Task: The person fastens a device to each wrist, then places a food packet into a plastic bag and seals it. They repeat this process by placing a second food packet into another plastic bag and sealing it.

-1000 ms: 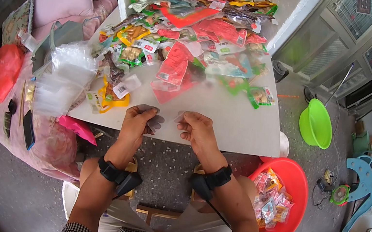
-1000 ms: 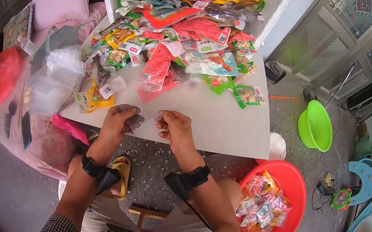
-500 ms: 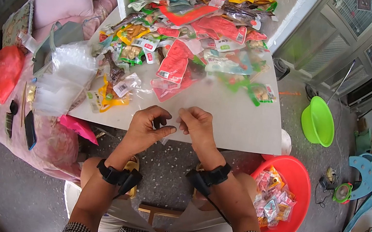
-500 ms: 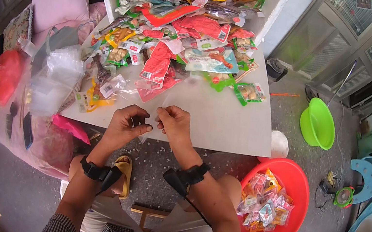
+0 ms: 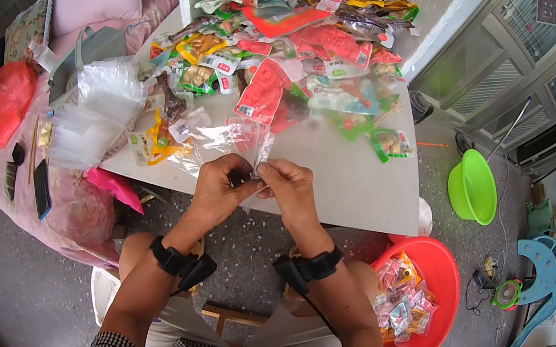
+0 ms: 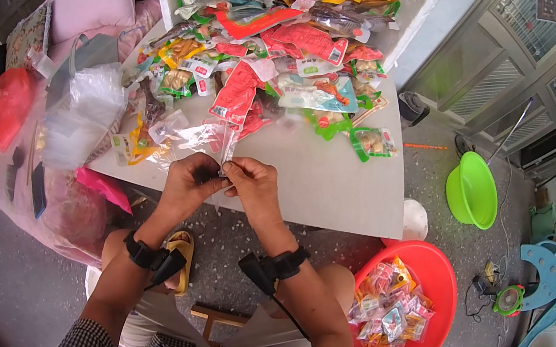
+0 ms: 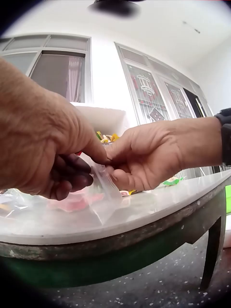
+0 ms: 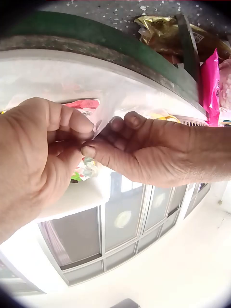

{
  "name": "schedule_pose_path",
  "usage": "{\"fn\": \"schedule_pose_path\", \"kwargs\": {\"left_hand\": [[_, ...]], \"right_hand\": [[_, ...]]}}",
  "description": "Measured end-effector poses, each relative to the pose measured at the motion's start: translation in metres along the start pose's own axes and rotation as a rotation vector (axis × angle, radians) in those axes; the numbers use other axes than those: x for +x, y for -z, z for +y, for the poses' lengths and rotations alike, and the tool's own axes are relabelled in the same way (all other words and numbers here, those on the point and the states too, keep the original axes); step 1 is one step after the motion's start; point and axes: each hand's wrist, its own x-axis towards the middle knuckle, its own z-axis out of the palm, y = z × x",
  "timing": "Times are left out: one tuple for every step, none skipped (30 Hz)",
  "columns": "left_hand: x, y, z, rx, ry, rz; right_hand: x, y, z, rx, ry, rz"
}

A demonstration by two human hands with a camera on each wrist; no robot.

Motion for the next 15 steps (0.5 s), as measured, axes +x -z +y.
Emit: {"fn": "schedule_pose_path", "kwargs": {"left_hand": [[0.0, -0.001, -0.001, -0.003, -0.02, 0.004], [0.0, -0.002, -0.003, -0.007, -0.04, 0.008], [0.0, -0.003, -0.004, -0.01, -0.06, 0.013], [0.0, -0.005, -0.004, 0.004, -0.069, 0.002], [0.0, -0.007, -0.004, 0.018, -0.078, -0.008], [-0.001, -0.008, -0.005, 0.033, -0.085, -0.018], [-0.001, -0.008, -0.004, 0.013, -0.087, -0.032], [-0.001, -0.007, -0.001, -0.007, -0.088, -0.045], [-0.001, -0.006, 0.0, -0.026, -0.09, -0.059], [0.0, -0.007, -0.004, -0.086, -0.077, -0.066], [0.001, -0.007, -0.009, -0.145, -0.065, -0.074], [0.002, -0.006, -0.012, -0.204, -0.052, -0.083], [0.002, -0.005, -0.013, -0.221, -0.053, -0.084], [0.002, -0.003, -0.012, -0.238, -0.055, -0.084], [0.001, -0.001, -0.01, -0.256, -0.056, -0.084]], "right_hand": [[0.0, 0.0, 0.0, 0.007, 0.003, -0.006], [0.0, 0.001, 0.001, -0.003, 0.005, -0.01], [0.0, 0.002, 0.002, -0.014, 0.008, -0.014], [0.001, 0.003, 0.003, -0.024, 0.01, -0.018], [0.001, 0.003, 0.004, -0.015, 0.018, -0.027], [0.001, 0.002, 0.006, -0.005, 0.026, -0.036], [0.001, 0.002, 0.007, 0.004, 0.033, -0.045], [0.001, 0.002, 0.007, 0.0, 0.036, -0.038], [0.001, 0.001, 0.006, -0.005, 0.04, -0.031], [0.001, 0.0, 0.005, -0.009, 0.044, -0.024], [0.001, 0.0, 0.004, -0.002, 0.043, -0.032], [0.002, 0.001, 0.002, 0.005, 0.041, -0.039], [0.002, 0.001, 0.001, 0.013, 0.04, -0.047], [0.003, 0.002, 0.002, 0.024, 0.034, -0.048], [0.003, 0.002, 0.003, 0.035, 0.028, -0.05]]}}
